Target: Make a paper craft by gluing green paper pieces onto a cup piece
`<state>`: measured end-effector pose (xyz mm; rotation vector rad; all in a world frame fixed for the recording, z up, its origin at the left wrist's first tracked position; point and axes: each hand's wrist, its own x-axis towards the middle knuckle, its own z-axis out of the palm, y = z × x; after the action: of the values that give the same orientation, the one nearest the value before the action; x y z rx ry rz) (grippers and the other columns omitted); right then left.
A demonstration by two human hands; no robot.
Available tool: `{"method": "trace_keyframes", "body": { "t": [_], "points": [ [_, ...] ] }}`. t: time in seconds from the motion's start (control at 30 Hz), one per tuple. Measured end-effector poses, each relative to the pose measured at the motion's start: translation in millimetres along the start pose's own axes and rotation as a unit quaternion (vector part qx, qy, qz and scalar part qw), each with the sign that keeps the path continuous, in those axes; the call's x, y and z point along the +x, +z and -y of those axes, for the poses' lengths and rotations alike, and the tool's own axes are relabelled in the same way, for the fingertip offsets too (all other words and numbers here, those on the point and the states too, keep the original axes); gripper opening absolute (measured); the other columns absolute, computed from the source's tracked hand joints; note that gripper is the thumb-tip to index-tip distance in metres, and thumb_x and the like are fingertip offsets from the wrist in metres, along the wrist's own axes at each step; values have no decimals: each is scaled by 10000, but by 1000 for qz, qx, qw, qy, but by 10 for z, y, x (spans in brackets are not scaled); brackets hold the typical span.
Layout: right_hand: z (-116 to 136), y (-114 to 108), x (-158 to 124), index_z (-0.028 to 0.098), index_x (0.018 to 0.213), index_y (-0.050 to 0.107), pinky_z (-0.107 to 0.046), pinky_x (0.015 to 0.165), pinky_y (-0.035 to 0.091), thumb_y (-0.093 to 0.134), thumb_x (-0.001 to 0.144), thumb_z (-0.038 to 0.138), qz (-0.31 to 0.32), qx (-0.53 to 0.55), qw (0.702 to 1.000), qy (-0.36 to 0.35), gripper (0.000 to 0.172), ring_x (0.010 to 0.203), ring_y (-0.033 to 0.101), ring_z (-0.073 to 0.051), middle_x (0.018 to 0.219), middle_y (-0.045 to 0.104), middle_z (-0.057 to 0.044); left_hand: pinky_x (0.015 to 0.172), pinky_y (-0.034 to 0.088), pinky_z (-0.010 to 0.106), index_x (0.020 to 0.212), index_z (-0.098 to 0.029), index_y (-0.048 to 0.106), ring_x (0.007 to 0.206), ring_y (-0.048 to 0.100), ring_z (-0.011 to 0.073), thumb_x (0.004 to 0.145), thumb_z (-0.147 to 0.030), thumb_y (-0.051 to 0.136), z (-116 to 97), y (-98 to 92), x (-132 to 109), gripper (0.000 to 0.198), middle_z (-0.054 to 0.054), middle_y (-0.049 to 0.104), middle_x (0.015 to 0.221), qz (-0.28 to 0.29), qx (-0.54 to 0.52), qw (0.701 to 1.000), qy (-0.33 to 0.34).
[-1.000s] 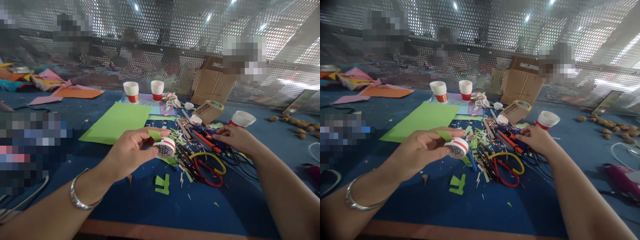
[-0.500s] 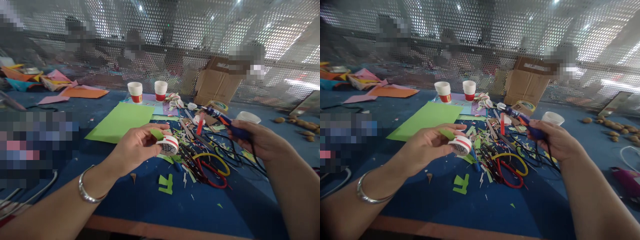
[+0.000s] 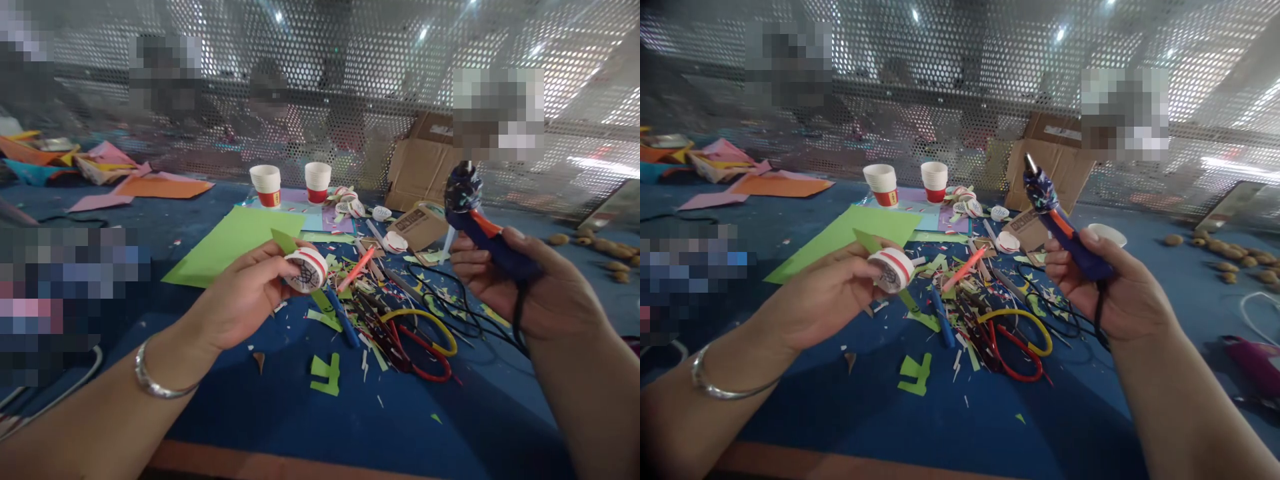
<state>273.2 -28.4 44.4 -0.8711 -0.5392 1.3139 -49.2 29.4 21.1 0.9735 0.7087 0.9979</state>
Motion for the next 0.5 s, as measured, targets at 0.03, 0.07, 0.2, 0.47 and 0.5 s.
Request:
{"method": "trace_keyframes", "body": {
  "t": [0.03, 0.07, 0.2, 0.47, 0.5],
  "points": [
    [-3, 20, -10, 123, 1043, 696, -145, 546, 581, 845, 653, 170, -5, 13, 1000, -11, 420, 634, 555, -72, 860, 580, -52, 646, 543, 206, 846, -160, 752, 761, 652, 137, 736, -62, 658, -17, -1, 12, 175, 30, 707, 809, -12, -3, 1000, 14],
    [-6, 41, -18, 134, 1033, 692, -141, 548, 580, 842, 659, 161, -10, 29, 999, -19, 404, 639, 556, -71, 863, 572, -47, 644, 536, 199, 820, -155, 738, 756, 639, 129, 725, -40, 646, -33, -1, 22, 175, 26, 694, 807, -26, -6, 999, 30],
    [-25, 106, -32, 143, 1028, 676, -126, 541, 570, 868, 630, 147, -14, 59, 998, -18, 442, 637, 550, -60, 868, 551, -30, 631, 520, 188, 772, -151, 700, 723, 591, 114, 696, -8, 616, -69, 16, 45, 182, 14, 653, 777, -58, -11, 997, 56],
    [-59, 119, -38, 92, 1021, 684, -115, 588, 573, 909, 610, 158, -3, 53, 997, -49, 474, 661, 566, -45, 886, 573, -32, 589, 518, 221, 645, -138, 614, 666, 543, 122, 677, -22, 570, -47, 62, 34, 129, 22, 586, 732, -63, -14, 997, 30],
    [-71, 116, -40, 108, 992, 692, -122, 590, 573, 913, 616, 189, -6, 17, 997, -77, 444, 668, 563, -50, 881, 573, -30, 594, 525, 234, 650, -139, 613, 662, 543, 125, 683, -34, 570, -39, 58, 32, 118, 23, 584, 731, -55, -14, 998, 27]
  ]
}}
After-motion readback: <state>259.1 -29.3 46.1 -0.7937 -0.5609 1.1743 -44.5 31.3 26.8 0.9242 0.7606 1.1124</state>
